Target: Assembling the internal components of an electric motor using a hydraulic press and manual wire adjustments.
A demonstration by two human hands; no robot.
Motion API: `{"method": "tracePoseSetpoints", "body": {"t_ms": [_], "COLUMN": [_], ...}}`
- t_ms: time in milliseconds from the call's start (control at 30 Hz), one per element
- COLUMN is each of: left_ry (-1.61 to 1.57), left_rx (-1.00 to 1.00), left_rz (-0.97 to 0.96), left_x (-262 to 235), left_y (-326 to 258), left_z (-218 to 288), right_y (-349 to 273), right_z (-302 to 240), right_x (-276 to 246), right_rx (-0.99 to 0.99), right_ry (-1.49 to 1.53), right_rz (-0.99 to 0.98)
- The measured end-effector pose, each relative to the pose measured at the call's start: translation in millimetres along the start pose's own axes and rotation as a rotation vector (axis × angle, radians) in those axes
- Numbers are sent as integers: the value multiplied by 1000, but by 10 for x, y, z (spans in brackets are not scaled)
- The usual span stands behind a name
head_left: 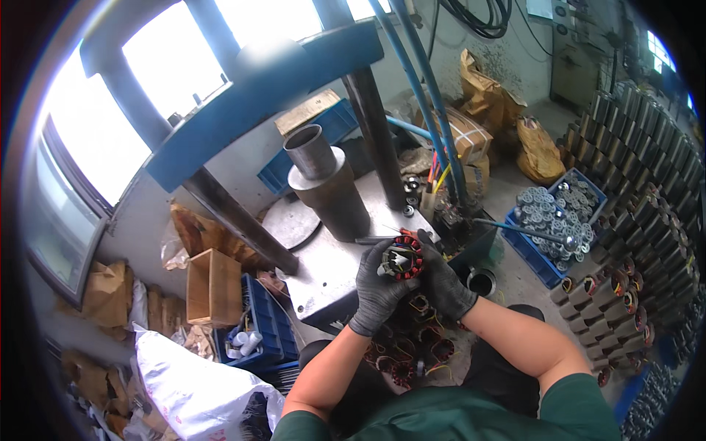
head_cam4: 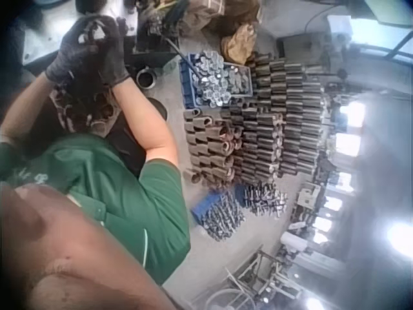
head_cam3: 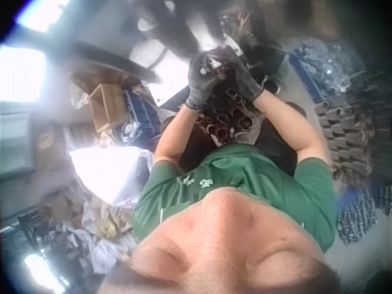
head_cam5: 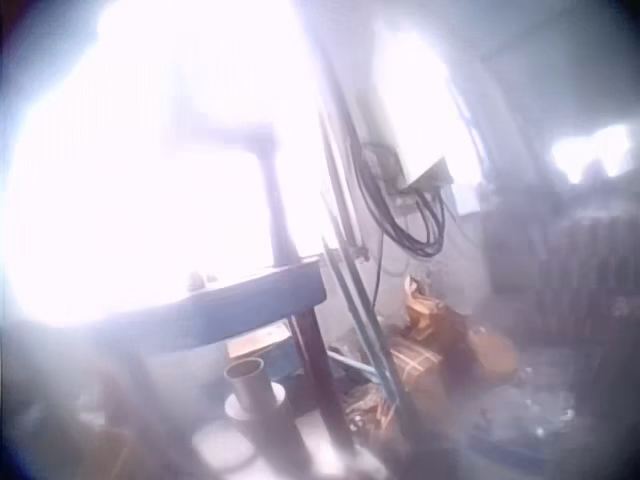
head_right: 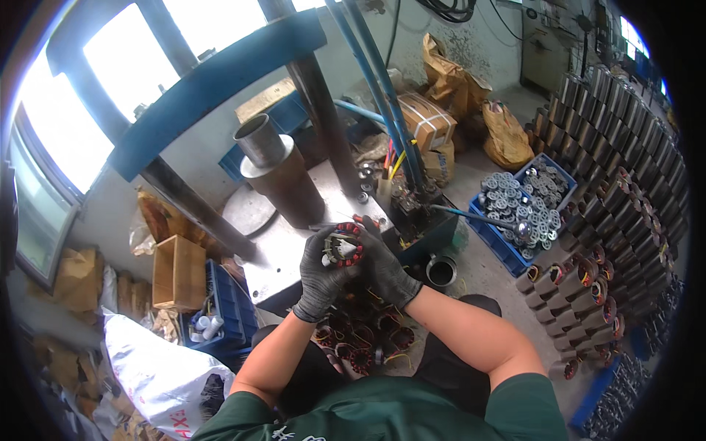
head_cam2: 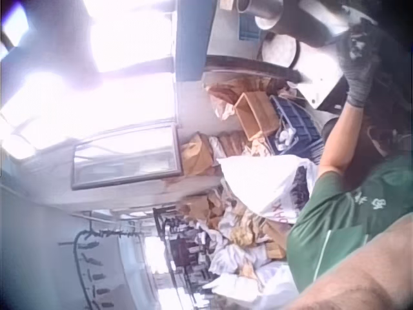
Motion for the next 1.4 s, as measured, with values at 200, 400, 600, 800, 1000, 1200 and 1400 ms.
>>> {"method": "tracePoseSetpoints", "body": {"t_ms": [200,400,600,800,1000,1200,1400], "left_ry": [187,184,344,625,579,534,386], "left_rx": [207,379,146,-2,-104,-97,118], "left_rz": [180,339,373,298,324,275,375], "left_x": [-682,-1135,-1688,-1608,-1685,-1550,-2279], "left_y": [821,1960,2767,2742,2678,2650,2717], "left_z": [587,1208,783,874,803,834,342], "right_y": [-9,26,-20,-99,-114,-170,-174], "right_z": [33,280,397,485,450,359,412], "right_x": [-259,-572,-301,-351,-302,-279,-125], "right_rx": [122,358,224,317,339,340,274], "right_ry": [-128,-158,-683,-794,-813,-799,-938], "right_rz": [183,36,-361,-414,-416,-382,-531]}}
Point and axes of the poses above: each hand's wrist, its own y-axis towards the middle knuckle, its own x-axis out of the palm, z = x × y, the point moved 5 cm from there along y, towards the middle knuckle, and after that the axes turned 8 degrees about -x, right-handed, at the moved point
